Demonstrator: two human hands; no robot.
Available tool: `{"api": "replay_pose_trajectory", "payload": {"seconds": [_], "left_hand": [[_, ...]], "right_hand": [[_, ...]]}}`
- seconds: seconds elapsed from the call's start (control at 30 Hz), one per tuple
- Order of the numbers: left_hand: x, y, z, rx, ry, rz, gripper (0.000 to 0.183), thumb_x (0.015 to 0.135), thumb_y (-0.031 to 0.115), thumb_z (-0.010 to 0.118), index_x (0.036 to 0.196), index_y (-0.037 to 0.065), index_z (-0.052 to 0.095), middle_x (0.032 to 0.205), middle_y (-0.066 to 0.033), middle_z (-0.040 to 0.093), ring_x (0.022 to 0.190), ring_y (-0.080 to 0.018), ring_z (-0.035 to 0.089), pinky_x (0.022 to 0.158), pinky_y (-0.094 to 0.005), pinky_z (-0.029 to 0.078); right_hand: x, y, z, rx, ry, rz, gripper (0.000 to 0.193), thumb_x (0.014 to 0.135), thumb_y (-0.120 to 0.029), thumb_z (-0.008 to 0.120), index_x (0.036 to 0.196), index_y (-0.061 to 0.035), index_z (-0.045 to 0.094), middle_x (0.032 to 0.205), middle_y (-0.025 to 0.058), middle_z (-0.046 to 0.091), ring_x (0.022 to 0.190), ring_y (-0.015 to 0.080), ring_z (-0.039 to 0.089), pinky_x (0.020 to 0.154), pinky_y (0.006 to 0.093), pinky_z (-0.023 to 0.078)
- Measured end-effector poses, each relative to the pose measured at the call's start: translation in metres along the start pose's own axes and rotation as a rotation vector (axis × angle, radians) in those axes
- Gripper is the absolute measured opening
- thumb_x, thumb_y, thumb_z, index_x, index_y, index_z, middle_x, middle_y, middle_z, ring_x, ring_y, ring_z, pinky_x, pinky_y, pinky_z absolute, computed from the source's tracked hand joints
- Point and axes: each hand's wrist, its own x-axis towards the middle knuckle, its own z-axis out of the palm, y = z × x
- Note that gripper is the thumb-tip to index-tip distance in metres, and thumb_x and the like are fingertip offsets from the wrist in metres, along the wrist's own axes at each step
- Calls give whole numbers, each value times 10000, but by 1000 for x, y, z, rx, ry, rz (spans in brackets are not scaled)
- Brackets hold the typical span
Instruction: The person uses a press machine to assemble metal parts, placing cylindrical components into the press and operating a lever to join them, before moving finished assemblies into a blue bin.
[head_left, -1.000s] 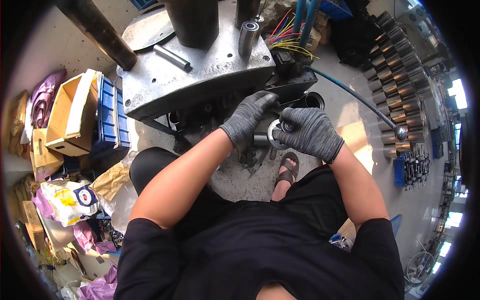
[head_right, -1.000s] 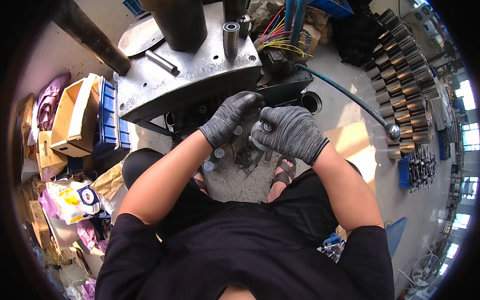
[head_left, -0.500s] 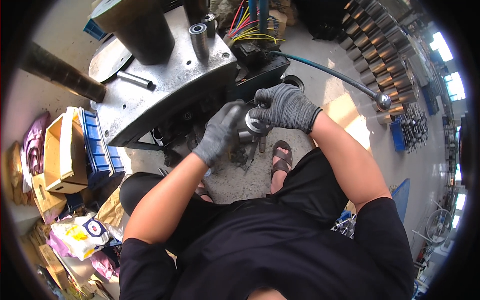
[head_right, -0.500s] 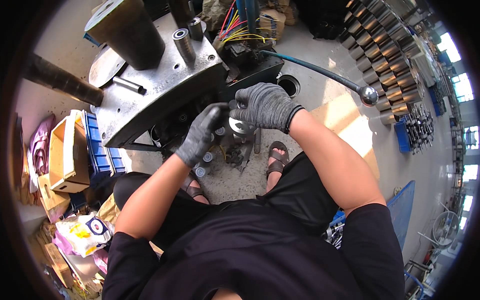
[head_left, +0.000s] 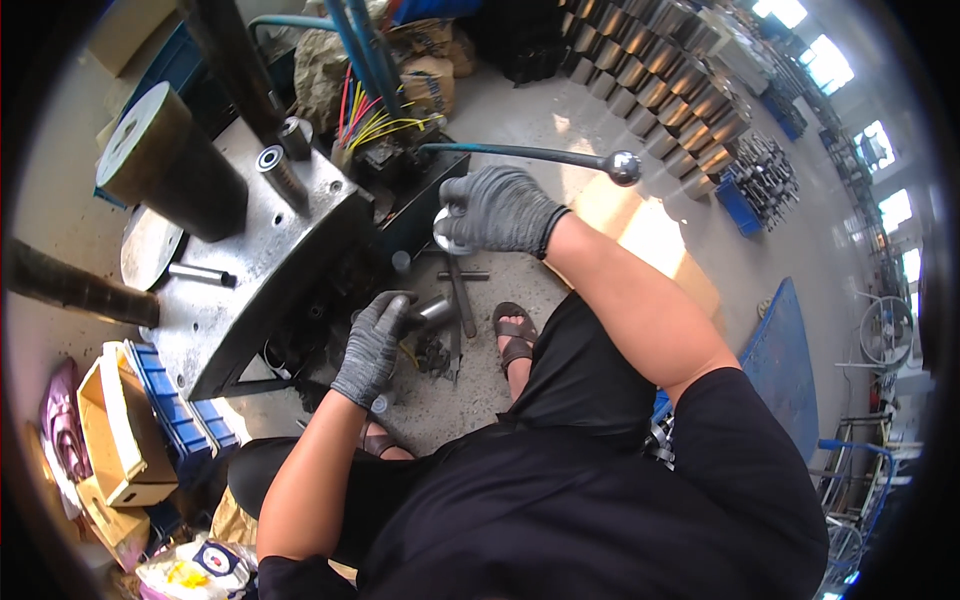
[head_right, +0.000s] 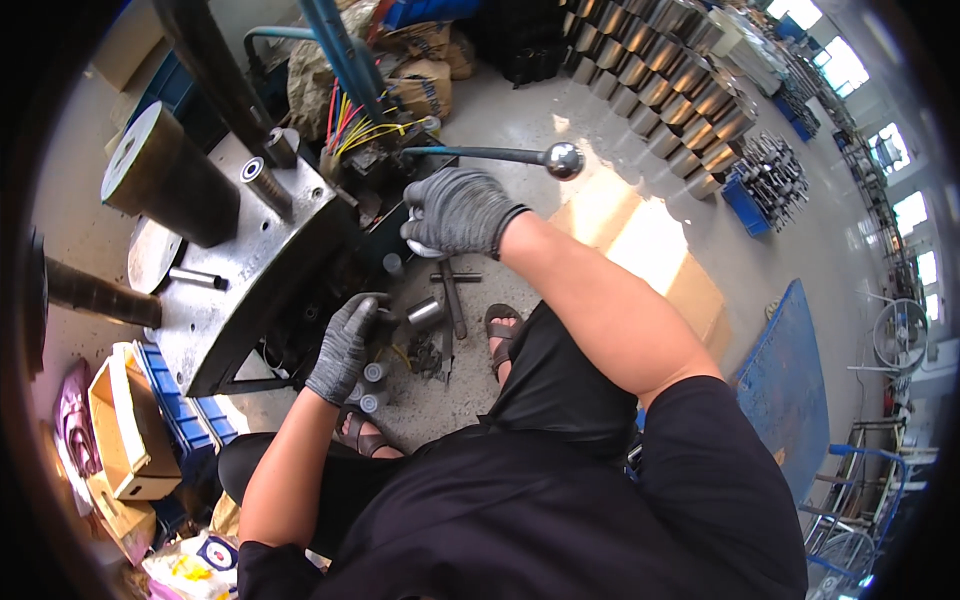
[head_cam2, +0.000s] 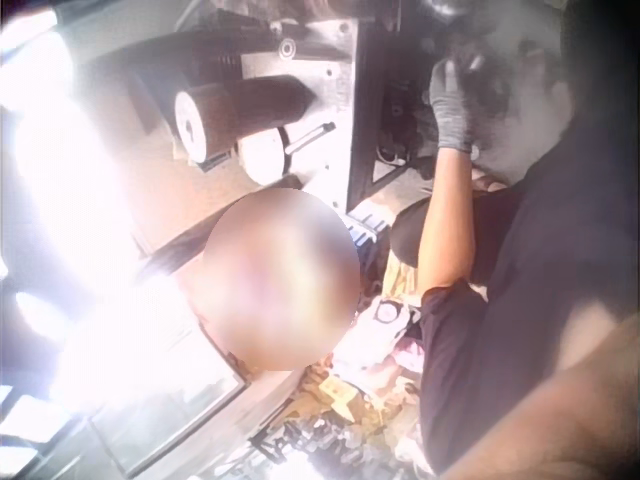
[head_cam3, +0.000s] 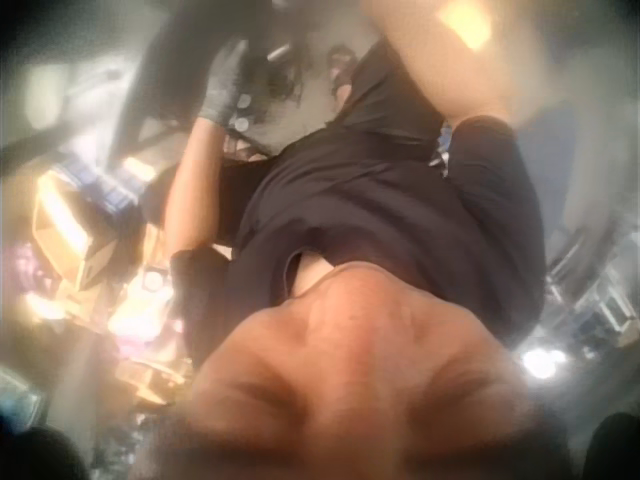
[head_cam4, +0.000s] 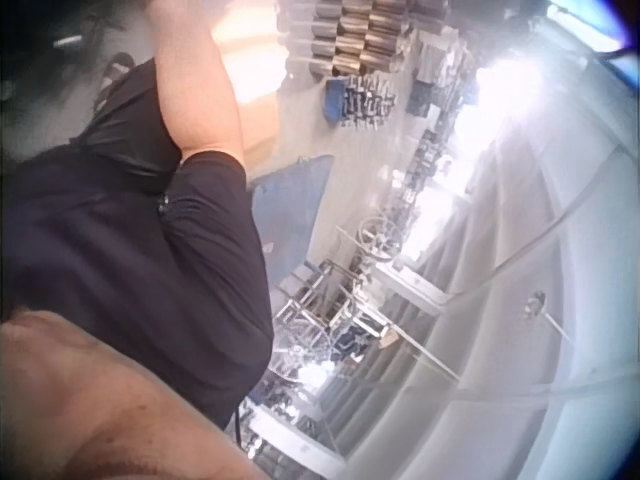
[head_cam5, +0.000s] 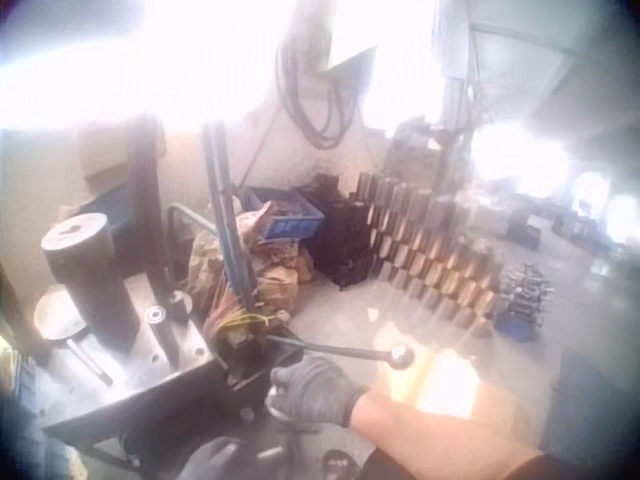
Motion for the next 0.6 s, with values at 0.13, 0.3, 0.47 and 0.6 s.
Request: {"api": "replay_pose_trajectory", "payload": {"seconds": [0.13,0.3,0.47,0.6], "left_hand": [[0,2,8,-116,-75,-66,332,1038,287,573,1211,24,679,1037,-93,715,954,-163,675,866,-320,528],[4,-9,13,-47,-65,73,521,828,-120,585,1329,23,592,1144,-113,682,978,-171,666,803,-294,568],[14,-23,3,-228,-11,12,708,705,-244,349,1287,76,594,1196,-105,665,931,-197,693,670,-271,582],[24,-43,-6,-32,-18,157,628,714,-222,368,1220,53,618,1200,-80,676,1056,-203,671,900,-325,584]], "right_hand": [[-7,-3,2,24,-55,-60,423,824,-465,671,1021,-98,744,932,172,742,914,373,712,818,479,566],[-16,8,-2,-45,-92,-61,376,803,-399,660,979,-83,762,862,191,731,843,375,717,744,481,567],[-27,40,-18,-207,-207,-21,327,787,-334,662,943,-66,767,871,169,751,867,331,736,757,456,580],[-64,87,-40,-256,-106,46,341,782,-344,673,976,-82,775,892,163,751,874,346,722,789,451,568]]}}
